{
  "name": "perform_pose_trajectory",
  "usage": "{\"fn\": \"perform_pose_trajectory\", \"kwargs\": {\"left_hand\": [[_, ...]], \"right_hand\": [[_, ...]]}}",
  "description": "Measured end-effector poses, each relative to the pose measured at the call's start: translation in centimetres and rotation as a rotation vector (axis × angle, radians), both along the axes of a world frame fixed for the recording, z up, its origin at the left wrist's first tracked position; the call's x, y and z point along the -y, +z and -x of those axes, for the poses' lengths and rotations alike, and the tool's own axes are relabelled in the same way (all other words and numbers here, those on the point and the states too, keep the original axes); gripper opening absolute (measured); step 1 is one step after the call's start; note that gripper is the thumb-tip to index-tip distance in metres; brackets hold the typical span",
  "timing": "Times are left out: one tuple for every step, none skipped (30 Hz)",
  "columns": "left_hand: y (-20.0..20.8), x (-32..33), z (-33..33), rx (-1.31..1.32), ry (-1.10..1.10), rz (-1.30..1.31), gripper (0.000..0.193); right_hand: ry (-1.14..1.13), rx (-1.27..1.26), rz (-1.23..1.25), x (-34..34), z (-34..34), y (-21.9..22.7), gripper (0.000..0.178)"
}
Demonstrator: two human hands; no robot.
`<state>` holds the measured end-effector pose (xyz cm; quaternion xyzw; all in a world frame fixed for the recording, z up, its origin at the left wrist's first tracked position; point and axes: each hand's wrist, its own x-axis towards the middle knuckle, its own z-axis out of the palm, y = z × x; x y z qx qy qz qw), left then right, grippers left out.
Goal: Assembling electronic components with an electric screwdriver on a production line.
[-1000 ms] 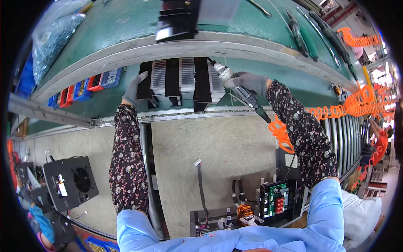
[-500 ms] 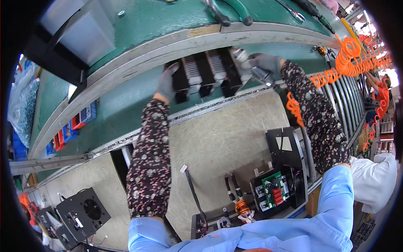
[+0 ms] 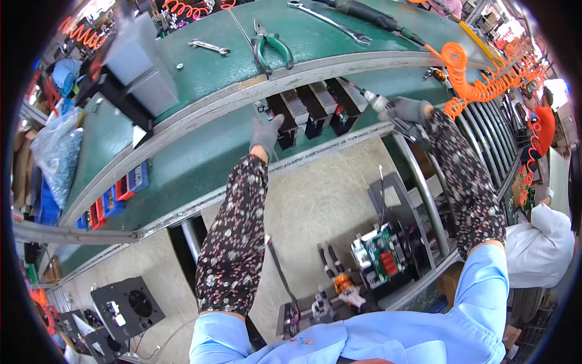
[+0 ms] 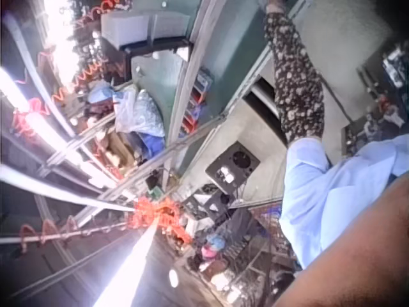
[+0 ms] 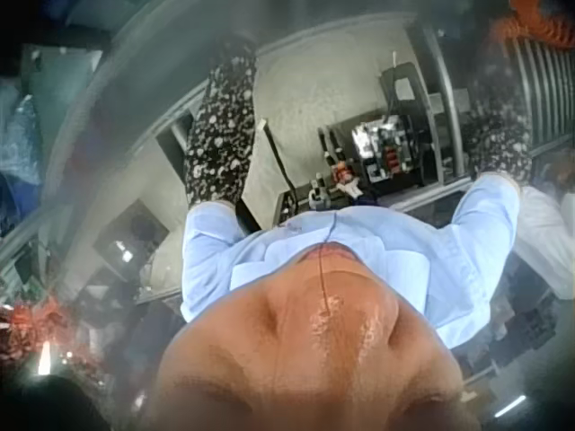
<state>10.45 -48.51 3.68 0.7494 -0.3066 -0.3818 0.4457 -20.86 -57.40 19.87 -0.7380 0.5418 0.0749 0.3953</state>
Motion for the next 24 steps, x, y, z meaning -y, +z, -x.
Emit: {"fn": "perform_pose_trajectory", "kwargs": {"left_hand": [[2.9, -2.7, 1.7, -0.094, -0.100, 0.097, 0.081], [5.9, -4.7, 3.8, -0.153, -0.326, 0.133, 0.080], [8.9, -6.9, 6.1, -0.218, -0.558, 0.166, 0.078], [10.8, -10.0, 8.6, -0.195, -0.575, 0.151, 0.069], [12.6, -13.1, 11.0, -0.175, -0.583, 0.137, 0.060], [14.2, -16.6, 12.6, -0.388, -0.597, 0.225, 0.054], [15.6, -20.3, 14.3, -0.613, -0.604, 0.303, 0.048], [17.9, -24.4, 15.8, -0.698, -0.612, 0.396, 0.043], [20.2, -27.5, 16.9, -0.775, -0.620, 0.498, 0.039], [22.1, -29.7, 17.3, -0.412, -0.724, 0.500, 0.044], [22.6, -32.1, 18.0, -0.403, -0.708, 0.616, 0.040], [23.0, -33.7, 19.4, -0.411, -0.650, 0.665, 0.040], [22.6, -36.0, 20.0, -0.400, -0.576, 0.701, 0.041], [20.3, -38.2, 20.1, -0.417, -0.526, 0.694, 0.045], [20.3, -40.1, 20.7, -0.421, -0.486, 0.657, 0.049], [19.9, -42.2, 21.1, -0.433, -0.445, 0.610, 0.048], [19.2, -44.1, 21.5, -0.443, -0.404, 0.565, 0.048], [18.7, -45.7, 22.1, -0.447, -0.349, 0.561, 0.048], [18.1, -47.0, 22.7, -0.454, -0.299, 0.556, 0.048], [16.4, -48.7, 22.9, -0.394, -0.254, 0.501, 0.043], [15.4, -50.0, 23.0, -0.375, -0.249, 0.489, 0.043], [14.4, -50.9, 23.2, -0.340, -0.259, 0.422, 0.041], [13.6, -51.8, 23.4, -0.306, -0.271, 0.356, 0.040], [13.1, -52.5, 24.1, -0.387, -0.254, 0.295, 0.037]], "right_hand": [[0.047, -0.032, 0.035, -3.2, 0.5, 2.6, 0.030], [0.091, -0.101, -0.036, -5.7, 1.9, 4.5, 0.033], [0.060, 0.100, -0.101, -8.0, 4.8, 4.0, 0.036], [0.093, 0.268, -0.090, -11.1, 5.0, 4.6, 0.038], [0.131, 0.434, -0.079, -14.6, 4.4, 6.1, 0.040], [0.143, 0.489, -0.142, -17.3, 3.8, 7.0, 0.045], [0.136, 0.540, -0.215, -20.7, 3.7, 7.6, 0.049], [0.128, 0.600, -0.354, -24.8, 3.3, 9.2, 0.054], [0.119, 0.665, -0.480, -28.3, 2.9, 10.4, 0.058], [0.043, 0.707, -0.450, -31.4, 3.0, 10.5, 0.060], [0.143, 0.762, -0.514, -33.3, 3.4, 9.5, 0.042], [0.098, 0.722, -0.533, -35.1, 4.3, 9.7, 0.047], [0.073, 0.695, -0.568, -37.5, 4.4, 9.2, 0.052], [0.049, 0.864, -0.611, -39.9, 4.0, 8.7, 0.058], [0.007, 1.024, -0.646, -42.4, 3.9, 7.5, 0.064], [-0.027, 1.102, -0.579, -44.9, 3.8, 5.6, 0.067], [0.009, 1.037, -0.483, -46.6, 4.3, 5.0, 0.065], [0.056, 0.972, -0.397, -48.2, 4.4, 3.3, 0.064], [0.097, 0.906, -0.307, -49.8, 4.7, 1.6, 0.062], [0.095, 0.917, -0.316, -51.4, 5.4, 0.5, 0.062], [0.092, 0.740, -0.256, -53.0, 6.1, -0.3, 0.060], [0.082, 0.561, -0.189, -54.6, 6.9, -1.3, 0.058], [0.077, 0.576, -0.194, -56.2, 7.7, -2.5, 0.058], [0.030, 0.603, -0.177, -57.6, 8.7, -3.6, 0.058]]}}
